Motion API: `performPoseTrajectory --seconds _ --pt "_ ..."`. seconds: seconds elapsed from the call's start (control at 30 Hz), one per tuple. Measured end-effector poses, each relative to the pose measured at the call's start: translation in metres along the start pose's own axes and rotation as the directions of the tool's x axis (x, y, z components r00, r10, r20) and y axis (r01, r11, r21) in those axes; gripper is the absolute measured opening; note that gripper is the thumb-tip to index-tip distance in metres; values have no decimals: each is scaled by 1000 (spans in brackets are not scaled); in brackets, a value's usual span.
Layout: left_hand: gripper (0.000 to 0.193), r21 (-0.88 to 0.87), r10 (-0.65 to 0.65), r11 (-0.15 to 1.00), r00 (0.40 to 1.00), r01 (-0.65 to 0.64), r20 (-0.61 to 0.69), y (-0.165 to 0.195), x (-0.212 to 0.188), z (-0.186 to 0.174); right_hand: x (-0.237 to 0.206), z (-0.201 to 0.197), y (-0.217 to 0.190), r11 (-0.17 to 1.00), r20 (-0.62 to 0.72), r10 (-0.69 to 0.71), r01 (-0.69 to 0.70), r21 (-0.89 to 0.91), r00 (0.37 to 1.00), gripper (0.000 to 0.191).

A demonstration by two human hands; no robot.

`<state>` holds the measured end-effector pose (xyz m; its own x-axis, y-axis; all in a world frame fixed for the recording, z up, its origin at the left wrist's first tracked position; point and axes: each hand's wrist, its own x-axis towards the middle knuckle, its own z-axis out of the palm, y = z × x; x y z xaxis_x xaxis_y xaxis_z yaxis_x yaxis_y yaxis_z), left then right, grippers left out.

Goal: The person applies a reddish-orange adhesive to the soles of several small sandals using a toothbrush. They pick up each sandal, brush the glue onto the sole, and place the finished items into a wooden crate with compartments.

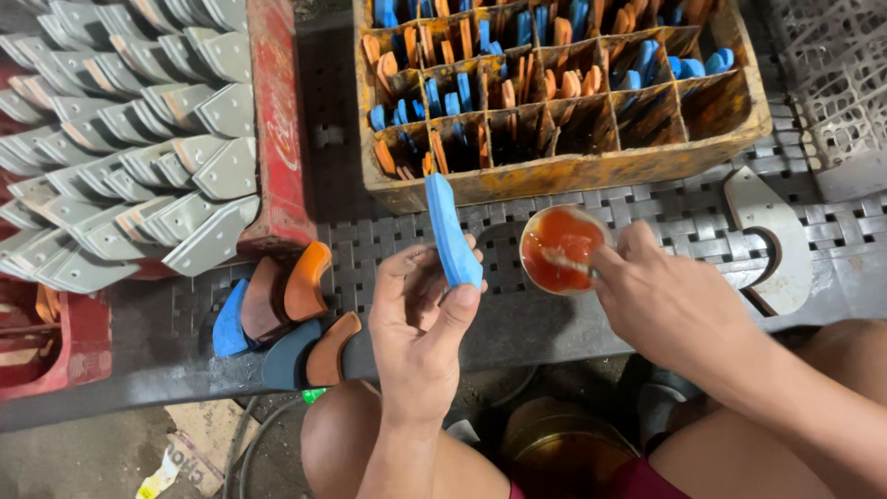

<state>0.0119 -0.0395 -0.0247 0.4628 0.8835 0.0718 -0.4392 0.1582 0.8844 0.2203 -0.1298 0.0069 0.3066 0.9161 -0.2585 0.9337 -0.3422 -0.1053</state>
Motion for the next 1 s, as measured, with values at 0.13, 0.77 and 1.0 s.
performPoseTrajectory --seconds 0.13,0.77,1.0 --pt "39 -16 -35 999 999 35 -38 5 0 -3 -13 -15 5 994 -33 37 -33 102 999 34" --pt "37 10 -67 998 997 67 -39 9 1 2 -29 32 19 769 99 112 -149 622 989 26" --pt "37 16 -81 997 996 81 -46 9 3 4 -25 15 31 512 291 199 -352 784 936 26"
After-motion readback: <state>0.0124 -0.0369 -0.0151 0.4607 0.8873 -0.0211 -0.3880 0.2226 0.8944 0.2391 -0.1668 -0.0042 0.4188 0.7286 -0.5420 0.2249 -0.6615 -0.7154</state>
